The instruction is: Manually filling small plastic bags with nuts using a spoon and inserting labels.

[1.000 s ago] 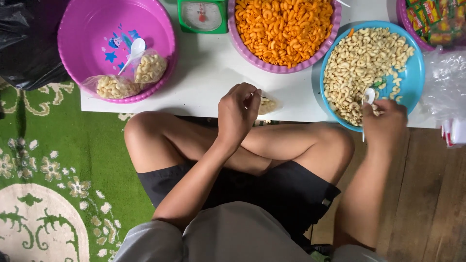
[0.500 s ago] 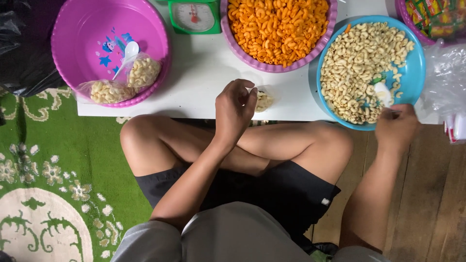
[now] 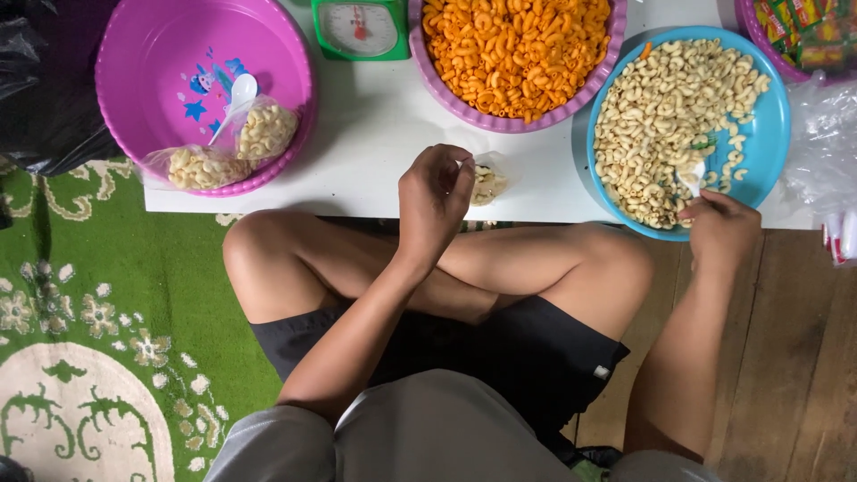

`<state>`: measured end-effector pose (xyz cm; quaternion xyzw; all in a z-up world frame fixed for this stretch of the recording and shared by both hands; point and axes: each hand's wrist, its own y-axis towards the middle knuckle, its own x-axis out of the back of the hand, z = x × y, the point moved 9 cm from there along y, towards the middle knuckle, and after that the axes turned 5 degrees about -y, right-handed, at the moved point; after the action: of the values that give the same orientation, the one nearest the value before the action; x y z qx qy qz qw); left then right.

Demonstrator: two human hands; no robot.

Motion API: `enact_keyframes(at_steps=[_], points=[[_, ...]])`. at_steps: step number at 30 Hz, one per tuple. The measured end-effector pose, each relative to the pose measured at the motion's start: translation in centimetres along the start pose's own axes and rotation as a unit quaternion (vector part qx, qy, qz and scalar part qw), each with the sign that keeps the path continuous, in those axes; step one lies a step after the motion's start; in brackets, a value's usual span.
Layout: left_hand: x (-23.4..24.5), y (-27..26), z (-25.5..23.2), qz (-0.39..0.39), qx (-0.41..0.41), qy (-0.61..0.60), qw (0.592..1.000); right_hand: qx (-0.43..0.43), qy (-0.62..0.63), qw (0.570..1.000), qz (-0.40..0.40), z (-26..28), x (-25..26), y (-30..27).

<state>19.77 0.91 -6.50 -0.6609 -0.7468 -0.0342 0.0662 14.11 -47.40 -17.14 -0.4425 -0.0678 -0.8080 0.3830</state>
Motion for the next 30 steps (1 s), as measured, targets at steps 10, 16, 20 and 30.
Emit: enact_keyframes(at_steps=[10,16,20,30], points=[[0.0,-0.2,-0.4,-0.004,0.003,-0.02,1.0,0.059,0.072,0.996,0.012,2.3,2.4,-2.8],[-0.1,-0.2,-0.3,-0.003,0.019,-0.026,0.999,0.091,0.016,0.994,0.064,8.8,2.1,-8.4],[0.0,-0.1,-0.1,-0.004,0.013,-0.03,0.999,0.182,0.056,0.968,0.163,13.2,-1.4,-12.1],[0.2,-0.1,0.7,-0.025,0.023,-0.051,0.998,0.332,0.135,0.908,0.217,21.0,-6.7,-19.3]])
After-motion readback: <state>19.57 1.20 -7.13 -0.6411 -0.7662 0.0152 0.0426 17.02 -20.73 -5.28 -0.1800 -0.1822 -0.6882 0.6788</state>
